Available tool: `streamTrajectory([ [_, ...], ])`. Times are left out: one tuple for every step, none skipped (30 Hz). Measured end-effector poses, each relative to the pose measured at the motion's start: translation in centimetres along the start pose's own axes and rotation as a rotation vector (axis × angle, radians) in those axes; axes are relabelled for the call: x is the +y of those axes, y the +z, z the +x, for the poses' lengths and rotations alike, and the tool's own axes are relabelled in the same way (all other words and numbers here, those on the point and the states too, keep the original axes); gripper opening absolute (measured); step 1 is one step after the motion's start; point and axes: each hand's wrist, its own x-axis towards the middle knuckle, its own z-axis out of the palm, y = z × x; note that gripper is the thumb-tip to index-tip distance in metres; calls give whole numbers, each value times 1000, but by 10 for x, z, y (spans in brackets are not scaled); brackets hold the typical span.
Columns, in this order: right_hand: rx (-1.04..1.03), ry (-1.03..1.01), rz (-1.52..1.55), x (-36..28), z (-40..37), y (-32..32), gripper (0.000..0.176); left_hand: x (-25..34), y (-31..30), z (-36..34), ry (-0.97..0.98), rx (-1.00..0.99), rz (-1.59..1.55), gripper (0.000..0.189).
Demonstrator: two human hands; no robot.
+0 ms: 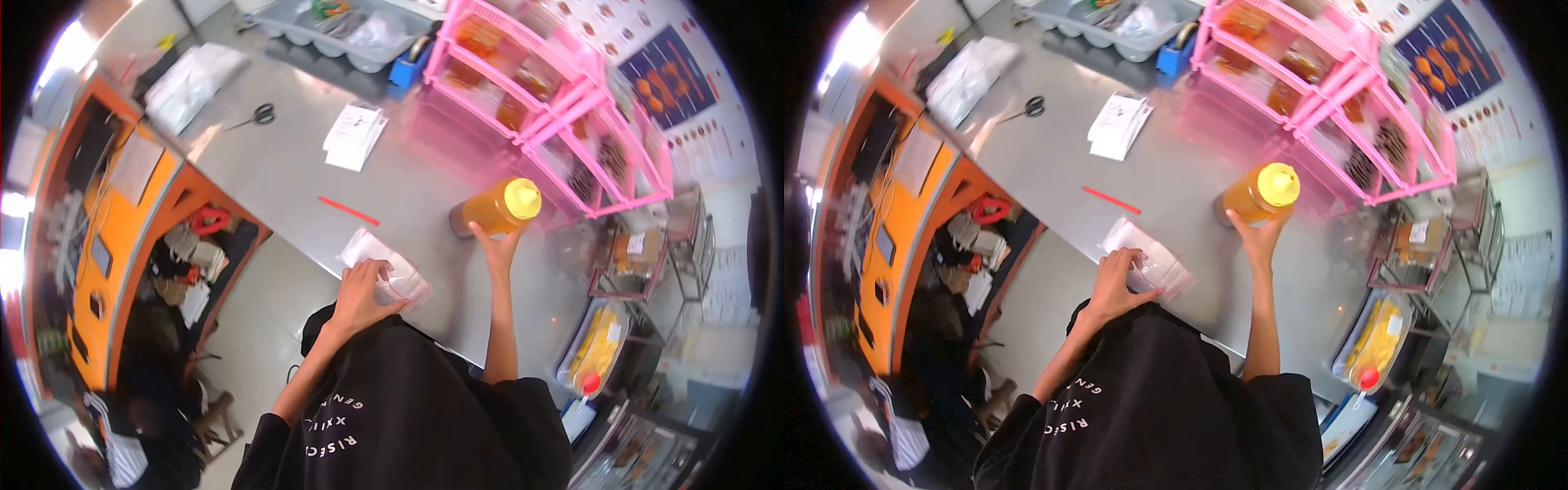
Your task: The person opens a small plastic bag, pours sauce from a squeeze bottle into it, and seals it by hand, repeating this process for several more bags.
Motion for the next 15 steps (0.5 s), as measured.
streamTrajectory([
  [-49, 25, 29, 1, 4, -3, 99, -8, 2, 9, 32, -26, -30, 62],
  [-72, 28, 49, 2, 6, -6, 99, -13, 5, 15, 60, -48, -60, 62],
  [-99, 33, 67, -3, 7, -7, 99, -17, 9, 23, 80, -69, -89, 62],
  [-124, 41, 88, -5, 7, -9, 99, -20, 12, 29, 98, -93, -115, 62],
  [-148, 54, 112, -6, 6, -11, 98, -24, 17, 34, 116, -123, -142, 62],
  [-169, 68, 137, -7, 5, -13, 98, -30, 24, 39, 117, -176, -154, 61],
  [-189, 78, 163, -9, 4, -15, 98, -38, 31, 44, 121, -228, -163, 61],
  [-184, 87, 173, -12, 3, -17, 98, -45, 36, 49, 125, -281, -171, 61],
  [-179, 96, 181, -16, 2, -21, 97, -50, 39, 52, 200, -291, -114, 61],
  [-177, 104, 187, -20, 0, -26, 97, -53, 41, 55, 275, -297, -61, 60],
  [-167, 102, 131, -27, -2, -29, 96, -56, 44, 56, 349, -303, -13, 60],
  [-160, 106, 73, -34, -7, -34, 94, -57, 47, 56, 415, -296, 12, 61],
  [-161, 110, 14, -36, -10, -37, 93, -60, 49, 58, 477, -283, 35, 62],
  [-190, 117, -31, -32, -11, -44, 90, -62, 50, 61, 538, -264, 58, 64],
  [-221, 122, -71, -26, -10, -51, 88, -64, 50, 64, 554, -273, 60, 63],
])
